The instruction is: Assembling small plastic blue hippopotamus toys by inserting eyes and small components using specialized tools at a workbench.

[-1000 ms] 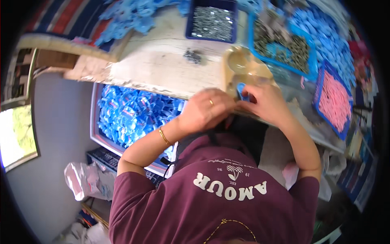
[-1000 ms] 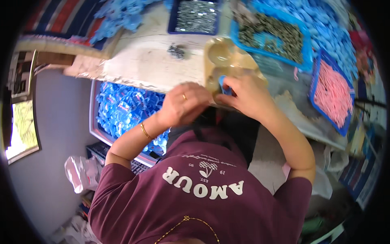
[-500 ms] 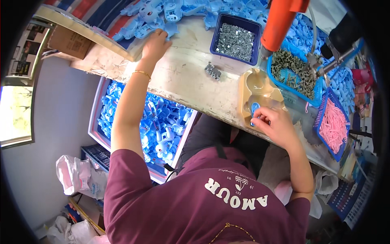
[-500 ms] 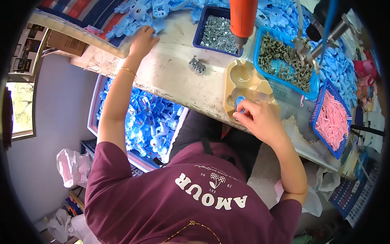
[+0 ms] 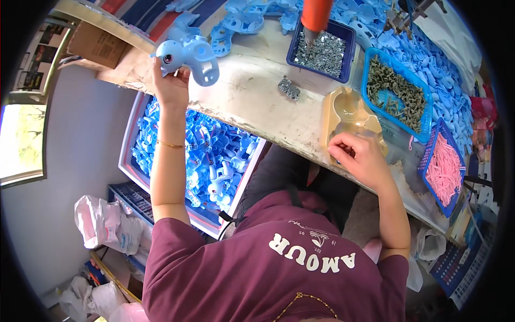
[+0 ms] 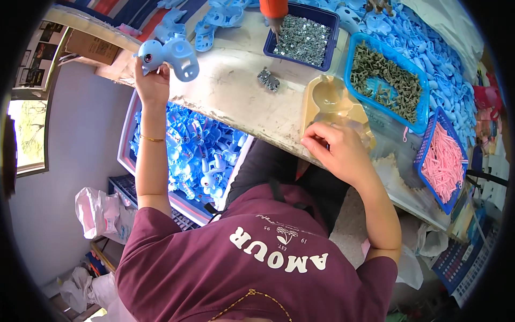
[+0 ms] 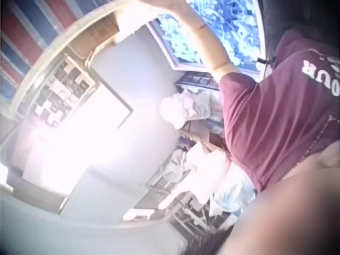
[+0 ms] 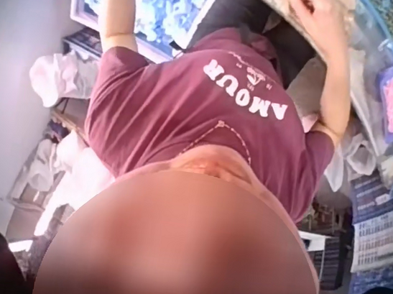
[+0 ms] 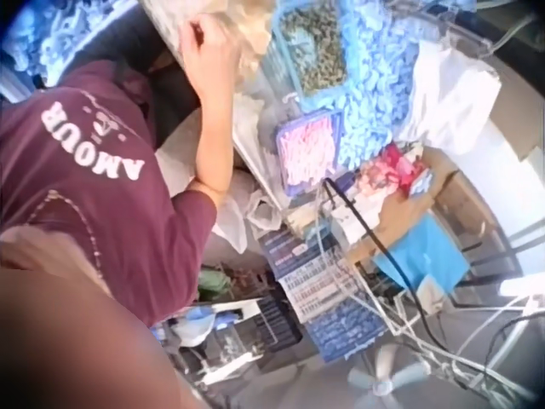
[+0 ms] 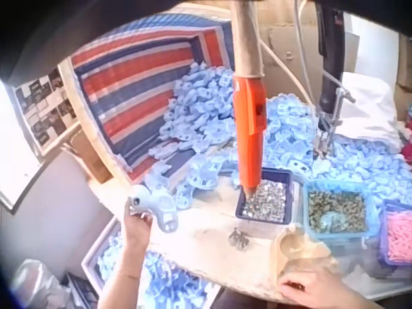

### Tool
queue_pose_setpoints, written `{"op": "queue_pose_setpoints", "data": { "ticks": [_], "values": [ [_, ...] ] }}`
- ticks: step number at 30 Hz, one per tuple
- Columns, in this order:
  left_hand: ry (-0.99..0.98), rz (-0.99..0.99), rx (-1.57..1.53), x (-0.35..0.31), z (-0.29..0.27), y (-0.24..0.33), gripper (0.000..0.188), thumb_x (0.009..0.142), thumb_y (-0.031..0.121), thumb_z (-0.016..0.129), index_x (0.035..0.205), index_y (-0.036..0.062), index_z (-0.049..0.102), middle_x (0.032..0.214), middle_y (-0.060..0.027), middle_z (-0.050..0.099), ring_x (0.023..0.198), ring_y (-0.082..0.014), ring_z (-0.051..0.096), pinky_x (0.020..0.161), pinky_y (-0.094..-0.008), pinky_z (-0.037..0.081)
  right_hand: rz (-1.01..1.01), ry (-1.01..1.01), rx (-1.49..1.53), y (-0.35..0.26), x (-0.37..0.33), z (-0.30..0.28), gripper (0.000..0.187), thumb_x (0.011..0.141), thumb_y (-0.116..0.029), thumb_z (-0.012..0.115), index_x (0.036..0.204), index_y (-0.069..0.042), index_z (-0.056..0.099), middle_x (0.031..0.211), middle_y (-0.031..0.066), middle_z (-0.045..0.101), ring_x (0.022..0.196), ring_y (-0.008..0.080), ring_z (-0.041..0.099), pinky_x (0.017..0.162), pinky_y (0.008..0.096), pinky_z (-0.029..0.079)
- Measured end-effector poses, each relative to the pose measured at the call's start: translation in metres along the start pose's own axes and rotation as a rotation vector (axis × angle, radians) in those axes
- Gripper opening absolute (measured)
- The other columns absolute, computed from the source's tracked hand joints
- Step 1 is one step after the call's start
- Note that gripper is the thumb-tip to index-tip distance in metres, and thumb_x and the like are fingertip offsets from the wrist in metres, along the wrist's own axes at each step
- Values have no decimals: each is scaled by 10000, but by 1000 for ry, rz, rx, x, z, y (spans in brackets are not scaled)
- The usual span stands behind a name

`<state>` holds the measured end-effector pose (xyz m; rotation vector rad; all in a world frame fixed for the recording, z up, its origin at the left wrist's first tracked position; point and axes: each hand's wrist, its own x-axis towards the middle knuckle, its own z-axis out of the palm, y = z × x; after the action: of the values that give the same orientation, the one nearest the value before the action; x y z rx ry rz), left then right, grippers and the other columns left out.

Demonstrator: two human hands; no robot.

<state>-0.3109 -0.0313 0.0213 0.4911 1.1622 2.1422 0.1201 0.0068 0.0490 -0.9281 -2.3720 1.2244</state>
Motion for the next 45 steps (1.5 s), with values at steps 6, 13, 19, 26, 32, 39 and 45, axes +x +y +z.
{"op": "queue_pose_setpoints", "data": {
  "ticks": [6, 13, 19, 26, 32, 39, 45],
  "values": [
    [-154, -399, -214, -48, 7, -23, 494, 985, 519, 563, 1162, 62, 623, 969, -83, 681, 710, -171, 622, 565, -287, 489, -44, 92, 24, 1, -3, 3, 234, 899, -137, 732, 1083, -10, 665, 912, 57, 695, 748, 125, 644, 677, 268, 507],
    [-502, -670, -388, -134, 80, -84, 590, 1001, 590, 472, 1171, 49, 633, 980, -109, 694, 663, -225, 627, 560, -327, 469, -275, 323, 2, -2, 12, 26, 572, 873, -162, 780, 1351, -1, 510, 1084, 114, 678, 920, 206, 684, 819, 313, 548],
    [-742, -462, 157, -155, 109, -81, 535, 1025, 416, 559, 1393, 44, 445, 1414, -109, 479, 1056, -207, 618, 744, -327, 548, -76, 361, -58, 0, -35, -22, 421, 846, -68, 783, 1231, 4, 630, 1046, 81, 698, 988, 130, 665, 842, 291, 521],
    [-921, 40, 676, -168, 118, -95, 658, 878, 203, 772, 1416, 25, 438, 1438, -145, 485, 1201, -272, 551, 960, -392, 501, -219, 410, -639, 32, -31, -12, 381, 749, -58, 797, 1116, -111, 714, 1024, 62, 693, 906, 266, 669, 802, 390, 534],
    [-1115, 542, 937, -179, 129, -105, 799, 763, 253, 832, 1443, 65, 455, 1535, -189, 384, 1381, -422, 360, 1143, -499, 342, -134, 303, -551, 36, -45, -11, 404, 724, -115, 800, 1118, -112, 707, 1137, 42, 650, 1083, 268, 610, 919, 396, 498],
    [-1165, 618, 1008, -197, 150, -121, 763, 776, 323, 816, 1414, 68, 484, 1527, -185, 393, 1394, -416, 352, 1157, -520, 322, 9, 311, -559, 56, -61, -37, 646, 745, -195, 814, 1334, -51, 592, 1288, 110, 581, 1184, 330, 550, 1004, 413, 456],
    [-1174, 737, 1143, -210, 164, -132, 759, 796, 407, 778, 1411, 78, 481, 1503, -171, 419, 1402, -402, 358, 1170, -553, 281, 15, 280, -555, 53, -65, -31, 643, 761, -189, 809, 1352, -57, 590, 1254, 114, 573, 1169, 325, 556, 977, 412, 472]
  ]
}}
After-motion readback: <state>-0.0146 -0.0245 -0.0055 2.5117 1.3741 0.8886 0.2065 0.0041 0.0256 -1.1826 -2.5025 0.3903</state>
